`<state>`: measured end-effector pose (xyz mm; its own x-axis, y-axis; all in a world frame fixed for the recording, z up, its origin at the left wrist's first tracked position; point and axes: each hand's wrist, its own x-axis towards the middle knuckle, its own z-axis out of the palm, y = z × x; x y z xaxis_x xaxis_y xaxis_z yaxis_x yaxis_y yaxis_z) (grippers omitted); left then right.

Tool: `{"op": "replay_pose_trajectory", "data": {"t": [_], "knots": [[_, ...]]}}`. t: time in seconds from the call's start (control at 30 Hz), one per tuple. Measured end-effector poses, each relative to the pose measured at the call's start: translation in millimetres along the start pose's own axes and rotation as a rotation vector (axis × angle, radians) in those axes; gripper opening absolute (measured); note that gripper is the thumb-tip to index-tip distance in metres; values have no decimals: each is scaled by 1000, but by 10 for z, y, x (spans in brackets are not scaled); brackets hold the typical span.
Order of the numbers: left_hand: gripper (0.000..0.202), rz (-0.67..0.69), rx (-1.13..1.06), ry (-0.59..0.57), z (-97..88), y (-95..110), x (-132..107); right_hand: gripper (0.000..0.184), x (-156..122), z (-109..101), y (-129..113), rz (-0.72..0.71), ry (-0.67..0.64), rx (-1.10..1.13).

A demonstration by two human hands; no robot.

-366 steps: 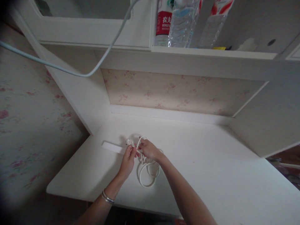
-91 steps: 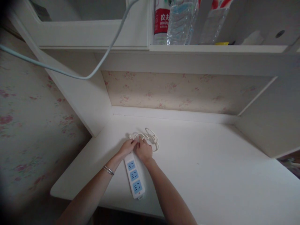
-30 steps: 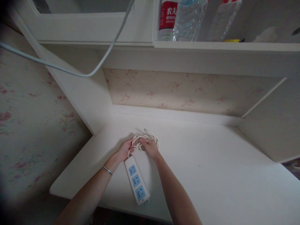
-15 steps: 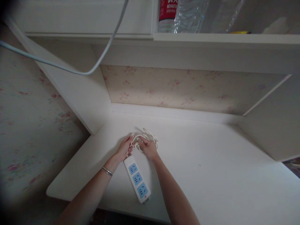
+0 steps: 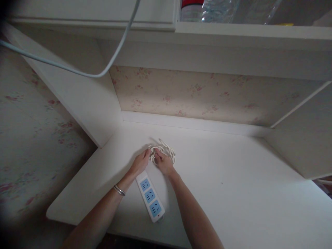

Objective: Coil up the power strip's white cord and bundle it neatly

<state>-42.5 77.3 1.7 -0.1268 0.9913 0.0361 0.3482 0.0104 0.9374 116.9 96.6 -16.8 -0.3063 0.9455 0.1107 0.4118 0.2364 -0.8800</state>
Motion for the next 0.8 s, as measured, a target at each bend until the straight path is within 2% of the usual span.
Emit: {"op": "replay_pose_trajectory", "data": {"t": [0.13, 0.3, 0.4, 0.5, 0.63, 0.8], "knots": [[31, 15, 172, -6, -8, -21, 28, 47, 42, 11, -70, -39, -20, -99], [43, 10, 333, 45, -3, -14, 68, 45, 78, 58, -134, -18, -7, -190], [55, -26, 373, 61, 4, -10, 69, 45, 87, 87, -166, 15, 14, -257], [60, -76, 302, 74, -2, -21, 69, 44, 86, 112, -192, 47, 32, -252], [51, -50, 148, 66, -39, -19, 78, 44, 95, 152, -231, 42, 29, -278], [36, 39, 291, 90, -77, 19, 121, 45, 159, 207, -276, 60, -4, -289]]}}
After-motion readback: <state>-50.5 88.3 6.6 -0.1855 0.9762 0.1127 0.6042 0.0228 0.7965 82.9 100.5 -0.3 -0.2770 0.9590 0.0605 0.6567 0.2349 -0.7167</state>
